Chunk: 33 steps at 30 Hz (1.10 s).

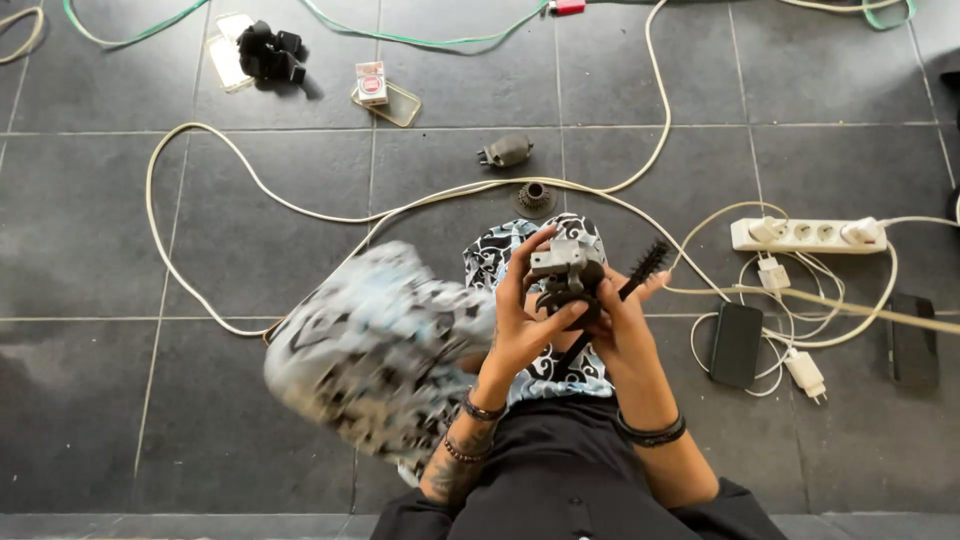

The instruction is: Cleaning a metal engine component using a brush and a scraping tool to remove dirt and grime.

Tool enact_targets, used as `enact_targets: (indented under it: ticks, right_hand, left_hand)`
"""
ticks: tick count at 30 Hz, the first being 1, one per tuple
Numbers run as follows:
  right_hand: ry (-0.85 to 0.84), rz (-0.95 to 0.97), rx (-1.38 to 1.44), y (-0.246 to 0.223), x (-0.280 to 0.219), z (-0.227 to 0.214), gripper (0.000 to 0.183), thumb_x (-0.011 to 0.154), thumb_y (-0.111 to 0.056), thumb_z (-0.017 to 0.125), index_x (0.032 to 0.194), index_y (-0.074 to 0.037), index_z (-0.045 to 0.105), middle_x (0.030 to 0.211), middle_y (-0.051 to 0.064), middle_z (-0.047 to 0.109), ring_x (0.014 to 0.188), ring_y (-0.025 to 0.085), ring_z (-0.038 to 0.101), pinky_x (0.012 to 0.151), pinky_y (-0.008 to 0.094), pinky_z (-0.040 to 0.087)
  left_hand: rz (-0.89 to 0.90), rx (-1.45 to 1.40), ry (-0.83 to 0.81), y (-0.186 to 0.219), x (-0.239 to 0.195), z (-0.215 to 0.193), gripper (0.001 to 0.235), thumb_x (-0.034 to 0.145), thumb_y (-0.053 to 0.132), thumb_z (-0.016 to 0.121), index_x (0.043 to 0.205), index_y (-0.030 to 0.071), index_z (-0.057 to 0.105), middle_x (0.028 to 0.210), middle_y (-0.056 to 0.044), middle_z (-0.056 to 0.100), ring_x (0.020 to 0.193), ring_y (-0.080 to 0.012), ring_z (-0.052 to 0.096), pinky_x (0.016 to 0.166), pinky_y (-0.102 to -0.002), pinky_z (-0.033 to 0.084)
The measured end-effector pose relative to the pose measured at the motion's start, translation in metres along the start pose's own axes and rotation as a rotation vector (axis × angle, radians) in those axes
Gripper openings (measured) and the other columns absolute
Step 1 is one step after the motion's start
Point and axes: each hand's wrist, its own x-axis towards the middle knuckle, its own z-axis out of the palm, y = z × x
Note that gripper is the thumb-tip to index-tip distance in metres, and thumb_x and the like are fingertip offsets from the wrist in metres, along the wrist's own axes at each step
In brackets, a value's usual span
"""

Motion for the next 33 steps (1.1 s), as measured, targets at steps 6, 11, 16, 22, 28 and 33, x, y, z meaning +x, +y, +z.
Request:
enact_targets:
  ticks: [6,11,16,22,28,33]
  right_hand:
    - [-0.232,-0.045,0.027,0.051,0.023,-0.06,0.07,0.081,-0.045,0.083,0.126,0.005,0.062,0.076,0.001,0.055,0.039,-0.006,0.033,0.031,0.011,0.031]
    - [-0.264,-0.135,-0.132,0.024,0.039,-0.032,0.044,0.091,-0.023,0.073,0.121,0.007,0.062,0.077,0.007,0.055,0.043,-0.001,0.034,0.036,0.013,0.028]
    - [-0.303,-0.126,-0.287,0.012,0.055,-0.036,0.053,0.088,-0.02,0.075,0.13,0.005,0.054,0.086,0.011,0.054,0.044,0.003,0.041,0.039,0.016,0.035]
    - [-0.336,-0.049,-0.968,-0.066,0.07,-0.022,0.068,0.083,-0.036,0.069,0.14,-0.002,0.05,0.085,0.001,0.055,0.054,0.008,0.038,0.059,0.023,0.033]
    - [-0.394,0.064,-0.894,-0.118,0.149,-0.088,0.075,0.096,-0.023,0.055,0.163,-0.004,0.028,0.093,0.026,0.063,0.063,0.019,0.046,0.052,0.027,0.028]
    - [-0.487,-0.037,-1.097,-0.149,0.168,-0.086,0.07,0.1,-0.008,0.046,0.166,0.008,0.025,0.081,0.036,0.057,0.042,0.016,0.025,0.04,0.026,0.02]
  left_hand:
    - [0.158,-0.104,0.071,0.007,0.003,-0.015,0.084,0.081,0.018,0.087,0.151,-0.001,0.045,0.142,-0.017,0.058,0.128,-0.0222,0.054,0.107,-0.042,0.047]
    - [0.258,0.039,0.285,-0.003,-0.005,-0.03,0.074,0.092,0.025,0.078,0.151,0.001,0.042,0.141,-0.017,0.053,0.131,-0.0229,0.049,0.114,-0.043,0.037]
    - [0.079,0.015,0.512,-0.029,-0.022,-0.066,0.08,0.101,0.021,0.065,0.163,-0.001,0.021,0.141,-0.026,0.056,0.117,-0.0171,0.057,0.105,-0.041,0.049]
    - [-0.125,-0.366,0.693,-0.019,-0.024,-0.052,0.088,0.088,0.038,0.067,0.162,0.014,0.027,0.157,-0.018,0.043,0.136,-0.0329,0.049,0.11,-0.046,0.045]
    - [-0.099,-0.443,0.507,0.016,-0.024,-0.042,0.063,0.086,0.034,0.063,0.145,0.016,0.05,0.124,-0.013,0.062,0.103,-0.021,0.06,0.086,-0.034,0.052]
    - [-0.013,-0.631,0.393,0.026,-0.019,-0.039,0.061,0.096,0.028,0.065,0.149,0.01,0.042,0.12,-0.015,0.06,0.102,-0.0291,0.067,0.091,-0.046,0.062]
